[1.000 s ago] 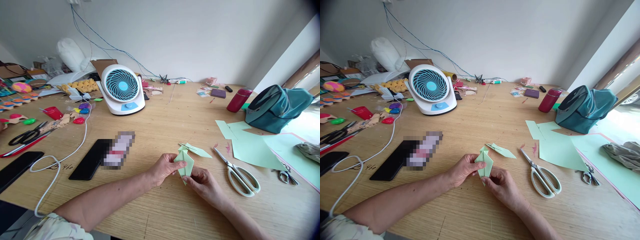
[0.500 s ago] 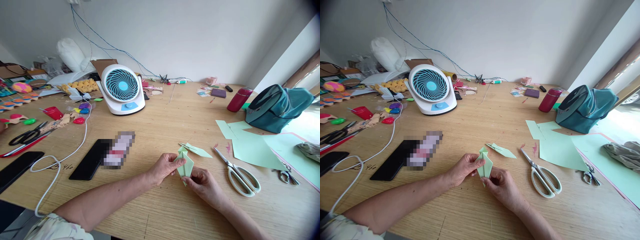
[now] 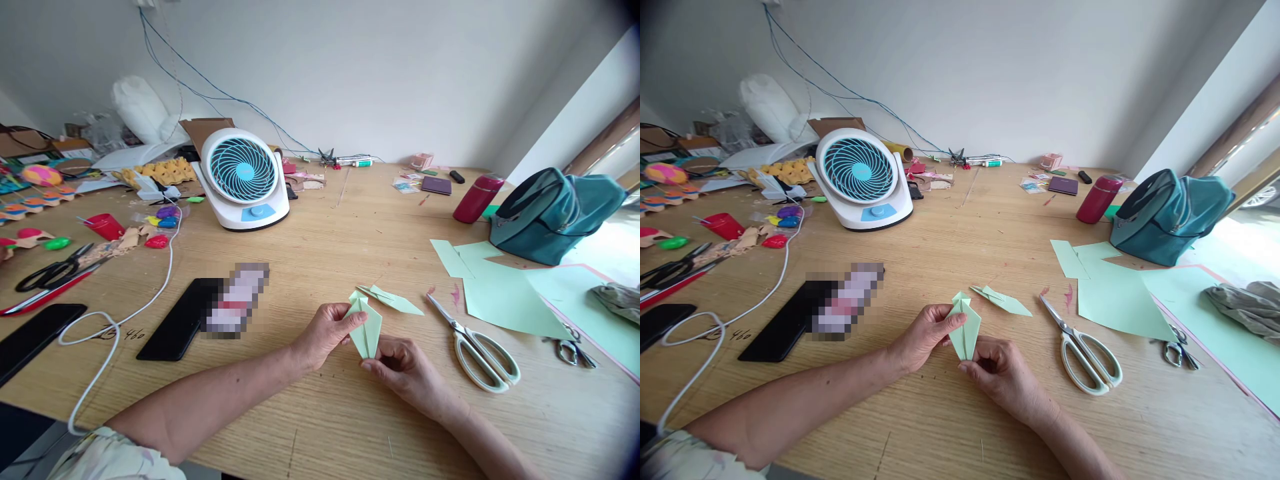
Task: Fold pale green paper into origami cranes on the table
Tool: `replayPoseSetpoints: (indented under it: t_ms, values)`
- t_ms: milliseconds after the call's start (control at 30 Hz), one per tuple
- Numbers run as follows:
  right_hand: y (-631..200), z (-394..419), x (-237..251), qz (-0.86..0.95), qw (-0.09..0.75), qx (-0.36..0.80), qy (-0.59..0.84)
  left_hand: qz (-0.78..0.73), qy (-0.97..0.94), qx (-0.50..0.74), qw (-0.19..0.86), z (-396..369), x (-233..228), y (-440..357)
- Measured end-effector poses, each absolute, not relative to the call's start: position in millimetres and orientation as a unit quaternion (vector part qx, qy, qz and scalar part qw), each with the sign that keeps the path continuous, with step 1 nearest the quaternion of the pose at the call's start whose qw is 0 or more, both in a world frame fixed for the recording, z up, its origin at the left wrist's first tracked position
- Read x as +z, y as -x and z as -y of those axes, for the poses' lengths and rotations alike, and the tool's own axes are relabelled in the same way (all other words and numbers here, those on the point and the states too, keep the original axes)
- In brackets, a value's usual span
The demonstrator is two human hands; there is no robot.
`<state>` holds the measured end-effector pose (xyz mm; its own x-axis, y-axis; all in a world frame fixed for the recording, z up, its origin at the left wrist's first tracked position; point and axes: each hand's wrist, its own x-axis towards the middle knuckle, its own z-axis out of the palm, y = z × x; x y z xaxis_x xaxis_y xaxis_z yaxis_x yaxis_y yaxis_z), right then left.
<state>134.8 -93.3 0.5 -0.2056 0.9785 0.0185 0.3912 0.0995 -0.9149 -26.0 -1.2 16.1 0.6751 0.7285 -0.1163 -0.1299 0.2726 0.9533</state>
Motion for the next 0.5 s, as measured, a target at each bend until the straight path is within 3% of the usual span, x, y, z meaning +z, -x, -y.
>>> replayPoseSetpoints:
  t_ms: [500]
  values:
    - [-135.0,91.8,-6.6,0.644,0.389,0.401,0.523,-0.314,-0.505,0.254,0.763,2.2,9.8,26.3]
